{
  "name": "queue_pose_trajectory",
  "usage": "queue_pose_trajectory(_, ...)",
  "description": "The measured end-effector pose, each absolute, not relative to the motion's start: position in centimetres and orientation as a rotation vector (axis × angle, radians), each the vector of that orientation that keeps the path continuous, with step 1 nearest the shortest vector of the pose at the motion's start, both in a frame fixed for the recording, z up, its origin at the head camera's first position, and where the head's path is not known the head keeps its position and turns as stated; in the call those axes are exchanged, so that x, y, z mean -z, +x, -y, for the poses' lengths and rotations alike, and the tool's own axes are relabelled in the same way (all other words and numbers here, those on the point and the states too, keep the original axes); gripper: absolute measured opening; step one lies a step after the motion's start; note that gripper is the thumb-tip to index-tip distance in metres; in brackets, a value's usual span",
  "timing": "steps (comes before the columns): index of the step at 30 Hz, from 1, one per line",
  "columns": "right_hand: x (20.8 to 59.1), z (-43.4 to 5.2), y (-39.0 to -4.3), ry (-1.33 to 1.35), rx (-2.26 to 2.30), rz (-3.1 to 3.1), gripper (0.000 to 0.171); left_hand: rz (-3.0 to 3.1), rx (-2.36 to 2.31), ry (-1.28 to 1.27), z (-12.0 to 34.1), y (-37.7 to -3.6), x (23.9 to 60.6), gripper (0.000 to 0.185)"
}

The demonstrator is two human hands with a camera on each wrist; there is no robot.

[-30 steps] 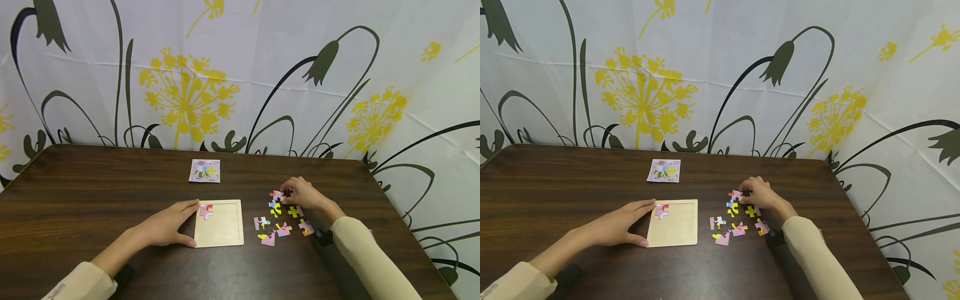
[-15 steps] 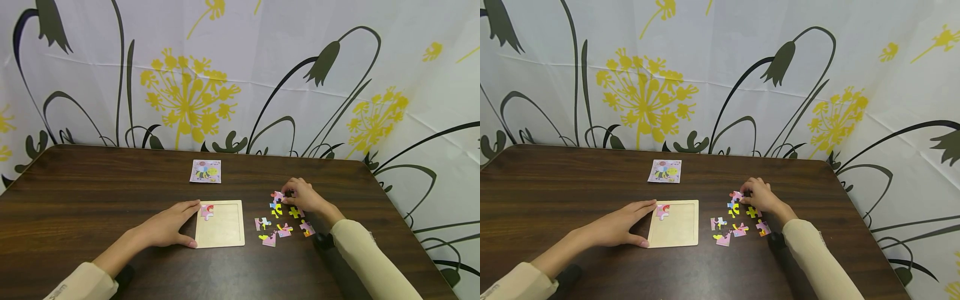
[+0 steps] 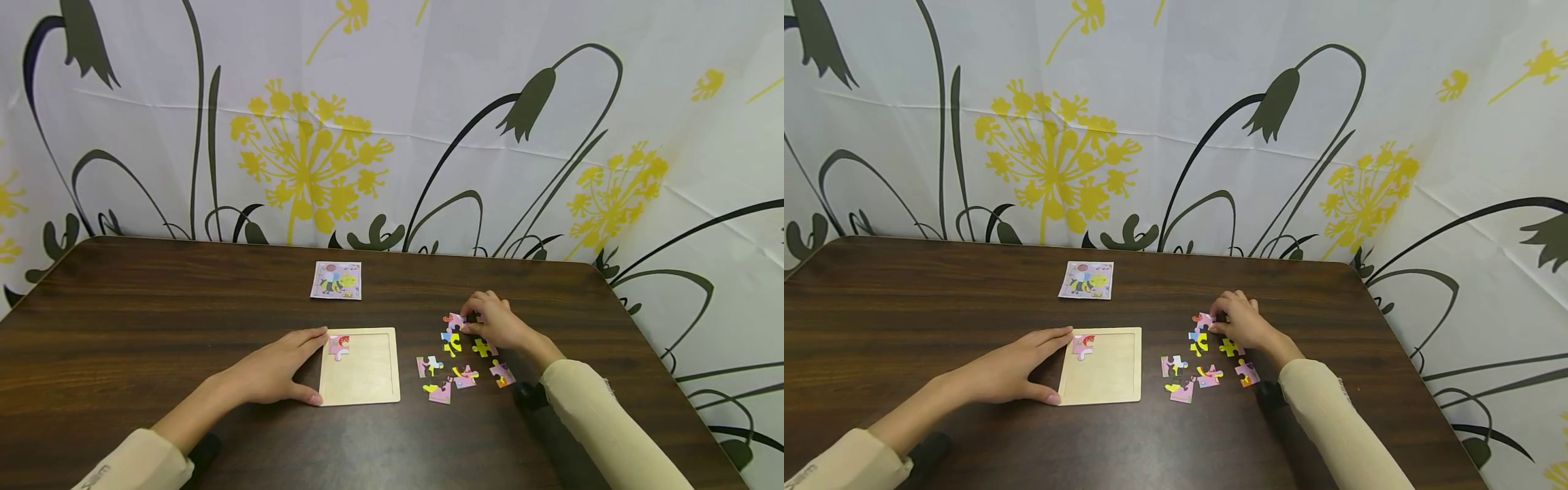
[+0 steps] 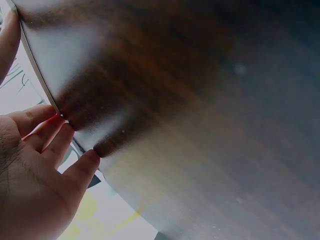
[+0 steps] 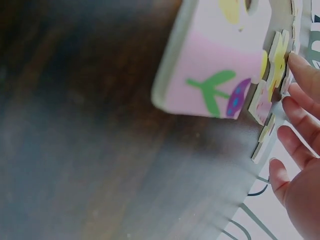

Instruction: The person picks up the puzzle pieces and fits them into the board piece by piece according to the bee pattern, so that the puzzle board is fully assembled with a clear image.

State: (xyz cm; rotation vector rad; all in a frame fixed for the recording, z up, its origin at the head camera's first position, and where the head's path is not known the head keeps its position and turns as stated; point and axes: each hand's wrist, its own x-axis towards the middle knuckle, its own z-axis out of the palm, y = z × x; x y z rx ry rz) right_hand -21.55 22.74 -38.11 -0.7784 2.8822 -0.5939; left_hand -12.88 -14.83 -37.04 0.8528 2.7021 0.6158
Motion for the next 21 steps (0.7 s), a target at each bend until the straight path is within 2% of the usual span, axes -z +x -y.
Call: queue_pose_trajectory(21, 37.62, -22.62, -21.57, -0.872, 0.616, -2.895, 0.017, -2.699, -0.61, 0.845, 14.84, -12.92, 37.04, 0.093)
